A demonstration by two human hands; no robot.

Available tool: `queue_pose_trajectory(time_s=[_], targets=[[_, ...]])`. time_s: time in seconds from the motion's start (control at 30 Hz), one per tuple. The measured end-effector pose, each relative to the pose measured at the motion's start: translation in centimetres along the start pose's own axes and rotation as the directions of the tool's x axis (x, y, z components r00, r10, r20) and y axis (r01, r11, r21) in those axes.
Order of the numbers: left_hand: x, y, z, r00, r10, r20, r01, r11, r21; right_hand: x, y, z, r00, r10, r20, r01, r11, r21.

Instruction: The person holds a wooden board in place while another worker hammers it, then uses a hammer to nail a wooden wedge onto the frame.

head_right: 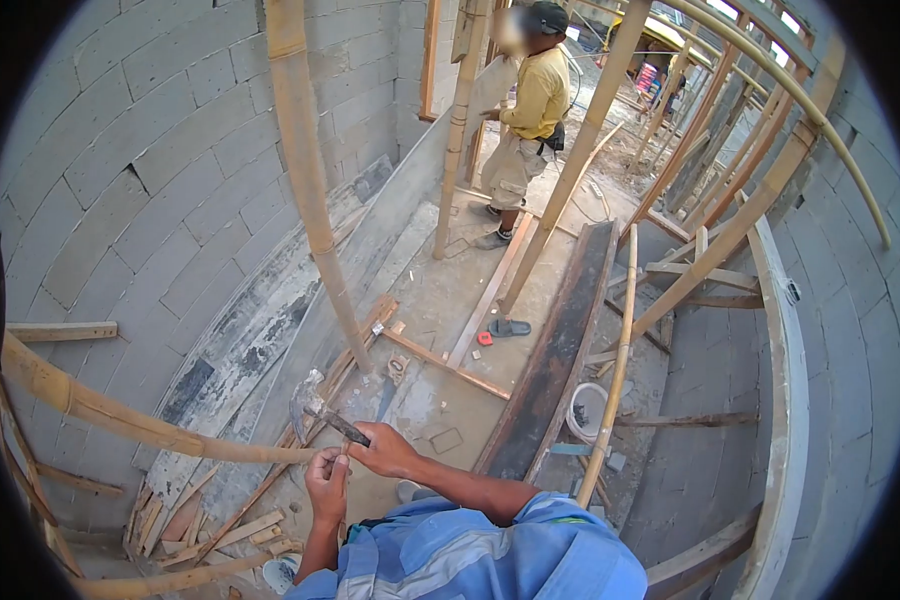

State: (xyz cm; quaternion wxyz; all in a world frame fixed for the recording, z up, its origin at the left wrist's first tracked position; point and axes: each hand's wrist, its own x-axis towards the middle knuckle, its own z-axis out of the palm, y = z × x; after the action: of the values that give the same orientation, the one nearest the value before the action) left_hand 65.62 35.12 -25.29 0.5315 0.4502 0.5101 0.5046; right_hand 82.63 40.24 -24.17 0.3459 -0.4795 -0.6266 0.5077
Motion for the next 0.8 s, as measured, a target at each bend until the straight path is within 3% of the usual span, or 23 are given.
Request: queue_pose_trajectory(time_s=[0.17,0.37,0.47,0.67,0.8], targets=[[0.4,-0.2,0.3,0.999,0.048,0.017,-0.049,0.998,0.025,0.1,0.4,-0.8,0.999,0.037,0.030,-0.035,0.998,-0.048],[0.7,0.0,0.7,0.999,-0.031,0.038,0.032,0.999,-0.024,0.0,0.5,-1.1,0.997,0.057,0.045,-0.057,0.998,0.006],[0.9,0.7,1.1,0.998,-0.049,0.028,0.049,0.999,0.024,0.1,0.5,-1.1,1.000,-0.019,0.015,0.019,1.000,0.002],[1.7,-0.4,0.8,0.995,0.095,0.044,-0.098,0.993,0.067,0.4,-0.5,-1.7,0.998,0.031,0.057,-0.031,1.000,-0.003],[2.0,-0.4,0.6,0.993,0.113,0.033,-0.116,0.986,0.121,1.0,0.4,-1.5,0.997,0.034,0.072,-0.032,0.999,-0.033]])
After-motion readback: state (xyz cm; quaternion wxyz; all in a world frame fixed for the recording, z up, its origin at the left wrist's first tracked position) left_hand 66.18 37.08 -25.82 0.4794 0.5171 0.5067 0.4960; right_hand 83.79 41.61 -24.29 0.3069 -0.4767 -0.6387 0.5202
